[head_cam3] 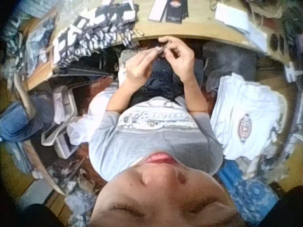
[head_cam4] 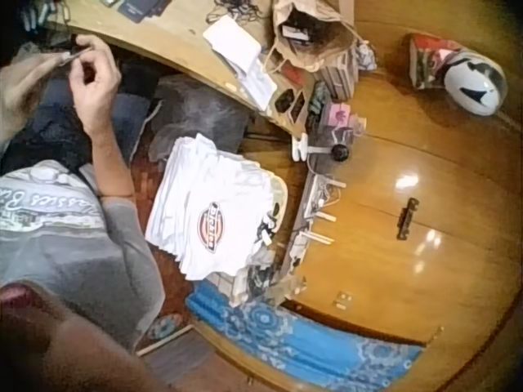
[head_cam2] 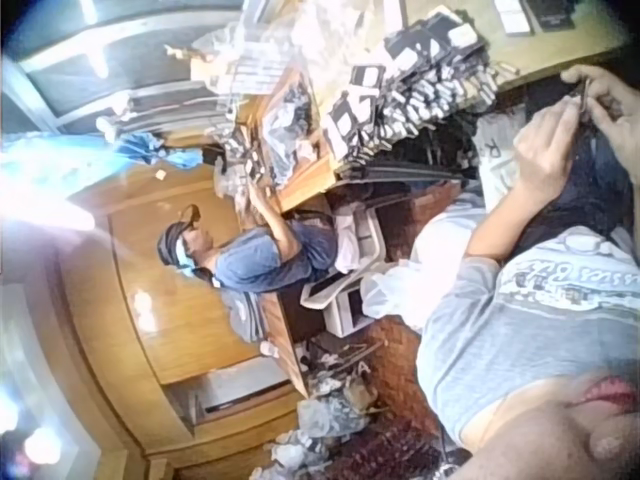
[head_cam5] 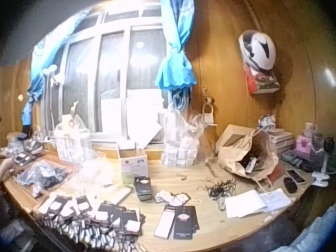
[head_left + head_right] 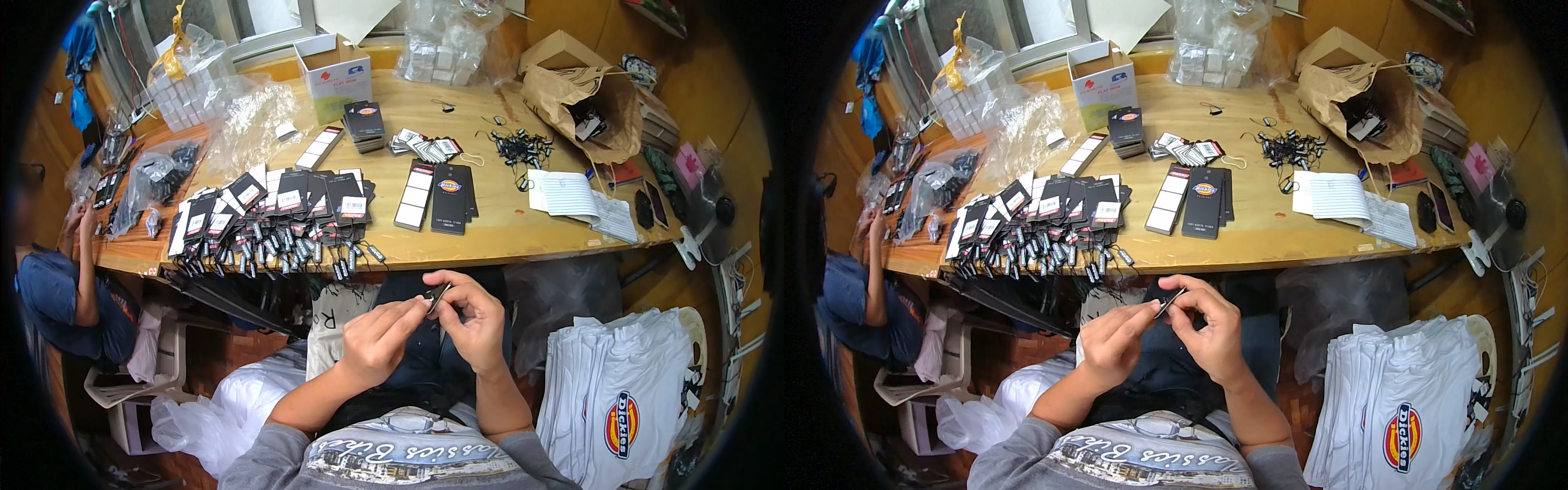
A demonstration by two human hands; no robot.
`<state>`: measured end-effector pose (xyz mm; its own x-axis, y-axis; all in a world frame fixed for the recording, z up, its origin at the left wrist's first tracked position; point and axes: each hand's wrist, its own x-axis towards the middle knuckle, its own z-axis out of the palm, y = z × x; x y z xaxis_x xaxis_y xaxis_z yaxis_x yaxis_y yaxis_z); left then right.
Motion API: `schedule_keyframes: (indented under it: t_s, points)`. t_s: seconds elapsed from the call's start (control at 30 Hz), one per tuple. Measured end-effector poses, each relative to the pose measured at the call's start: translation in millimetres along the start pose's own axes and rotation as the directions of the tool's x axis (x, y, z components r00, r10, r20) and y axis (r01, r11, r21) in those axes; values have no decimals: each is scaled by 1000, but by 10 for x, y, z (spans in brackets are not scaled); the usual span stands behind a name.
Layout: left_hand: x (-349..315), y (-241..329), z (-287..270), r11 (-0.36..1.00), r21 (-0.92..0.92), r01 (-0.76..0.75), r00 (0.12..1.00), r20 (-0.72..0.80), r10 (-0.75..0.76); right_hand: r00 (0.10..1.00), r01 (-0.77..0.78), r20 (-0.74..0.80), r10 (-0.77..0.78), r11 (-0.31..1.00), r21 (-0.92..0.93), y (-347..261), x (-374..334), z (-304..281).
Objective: The person sits at a table and attaches small black plastic fasteners to rectangular product tags. They pick up a tag and a fastener, thread the fastener through the tag's hole, and place the assembled item onto a growing stack on the table.
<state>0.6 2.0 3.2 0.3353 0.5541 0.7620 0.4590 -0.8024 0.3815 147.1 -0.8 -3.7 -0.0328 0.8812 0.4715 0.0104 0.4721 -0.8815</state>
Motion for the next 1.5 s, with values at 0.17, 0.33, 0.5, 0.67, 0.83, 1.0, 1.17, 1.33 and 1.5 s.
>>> schedule_keyframes:
  t_s: [0.17, 0.33, 0.5, 0.67, 0.83, 1.0, 1.17, 1.33, 1.5]
  points:
    - [-42, -20, -62, 807, -394, 439, 888, 57, -455, 998, 44, 59, -33, 981, -188, -108, 24, -90]
    - [-11, -2, -55, 719, -532, 447, 870, 71, -489, 978, 202, 28, -207, 902, -381, -187, 35, 29]
    - [48, -9, -97, 866, -421, 272, 953, -8, -304, 968, 229, 3, -252, 877, -423, -187, 16, 41]
    - [53, 35, -114, 899, -361, 247, 964, -6, -267, 957, 266, 13, -289, 863, -429, -184, 10, 54]
    - [30, -2, -85, 914, -346, 211, 974, -5, -226, 971, 223, 13, -239, 883, -412, -197, -4, 62]
    - [14, 3, -105, 963, -258, 84, 996, -6, -88, 999, 42, 27, -38, 987, -157, -215, -22, 29]
    - [-29, -45, -97, 961, -277, -27, 1000, -15, 23, 996, -3, 92, -5, 996, 92, -88, -82, 16]
    - [26, -87, -181, 916, -398, 59, 997, 73, -33, 994, 58, 88, -59, 998, 9, -111, -79, 23]
    - [101, -188, -195, 470, -757, 454, 889, 348, -299, 989, 110, 113, -97, 987, -115, -167, -66, 66]
